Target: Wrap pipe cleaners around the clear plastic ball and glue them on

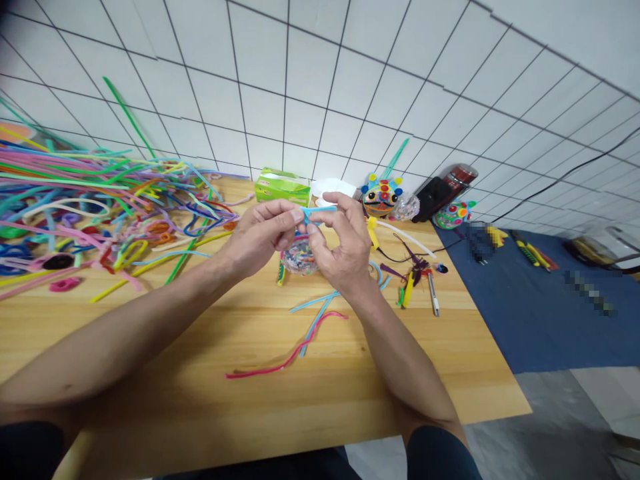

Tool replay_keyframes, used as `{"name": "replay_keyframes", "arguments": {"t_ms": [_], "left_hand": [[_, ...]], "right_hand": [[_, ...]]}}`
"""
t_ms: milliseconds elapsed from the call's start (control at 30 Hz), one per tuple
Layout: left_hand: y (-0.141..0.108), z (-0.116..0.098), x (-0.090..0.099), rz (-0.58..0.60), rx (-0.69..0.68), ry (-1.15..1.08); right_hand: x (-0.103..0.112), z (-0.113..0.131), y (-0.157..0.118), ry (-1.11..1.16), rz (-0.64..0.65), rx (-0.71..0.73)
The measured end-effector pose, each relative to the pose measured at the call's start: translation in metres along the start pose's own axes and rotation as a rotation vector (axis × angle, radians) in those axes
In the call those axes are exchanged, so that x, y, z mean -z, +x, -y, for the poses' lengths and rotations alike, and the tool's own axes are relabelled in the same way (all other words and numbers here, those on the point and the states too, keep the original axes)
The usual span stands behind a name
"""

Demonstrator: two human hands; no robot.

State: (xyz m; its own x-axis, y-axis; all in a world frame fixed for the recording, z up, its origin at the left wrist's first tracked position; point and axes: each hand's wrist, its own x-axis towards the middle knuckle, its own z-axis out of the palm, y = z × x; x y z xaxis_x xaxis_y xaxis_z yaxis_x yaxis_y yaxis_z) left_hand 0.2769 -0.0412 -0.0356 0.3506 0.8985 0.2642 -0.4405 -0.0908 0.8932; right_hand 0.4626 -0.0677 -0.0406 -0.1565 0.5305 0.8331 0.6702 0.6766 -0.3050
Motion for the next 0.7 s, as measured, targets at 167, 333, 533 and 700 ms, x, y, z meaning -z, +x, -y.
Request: {"name": "replay_keyframes", "arguments": {"t_ms": [167, 333, 533, 700], "left_hand": [[0.000, 0.001, 0.000, -0.047, -0.016, 0.031], [0.000, 0.001, 0.000, -0.126, -0.002, 0.075], [0.002, -0.002, 0.002, -0.150, -0.033, 0.078], [0.002, -0.002, 0.001, -0.132, -0.041, 0.057]], "right_hand": [[-0.005, -0.002, -0.001, 0.069, 0.020, 0.015], [-0.008, -0.003, -0.001, 0.001, -0.028, 0.104], [-0.008, 0.005, 0.000, 0.187, -0.133, -0.180], [-0.005, 0.009, 0.006, 0.430, 0.047, -0.481]]}}
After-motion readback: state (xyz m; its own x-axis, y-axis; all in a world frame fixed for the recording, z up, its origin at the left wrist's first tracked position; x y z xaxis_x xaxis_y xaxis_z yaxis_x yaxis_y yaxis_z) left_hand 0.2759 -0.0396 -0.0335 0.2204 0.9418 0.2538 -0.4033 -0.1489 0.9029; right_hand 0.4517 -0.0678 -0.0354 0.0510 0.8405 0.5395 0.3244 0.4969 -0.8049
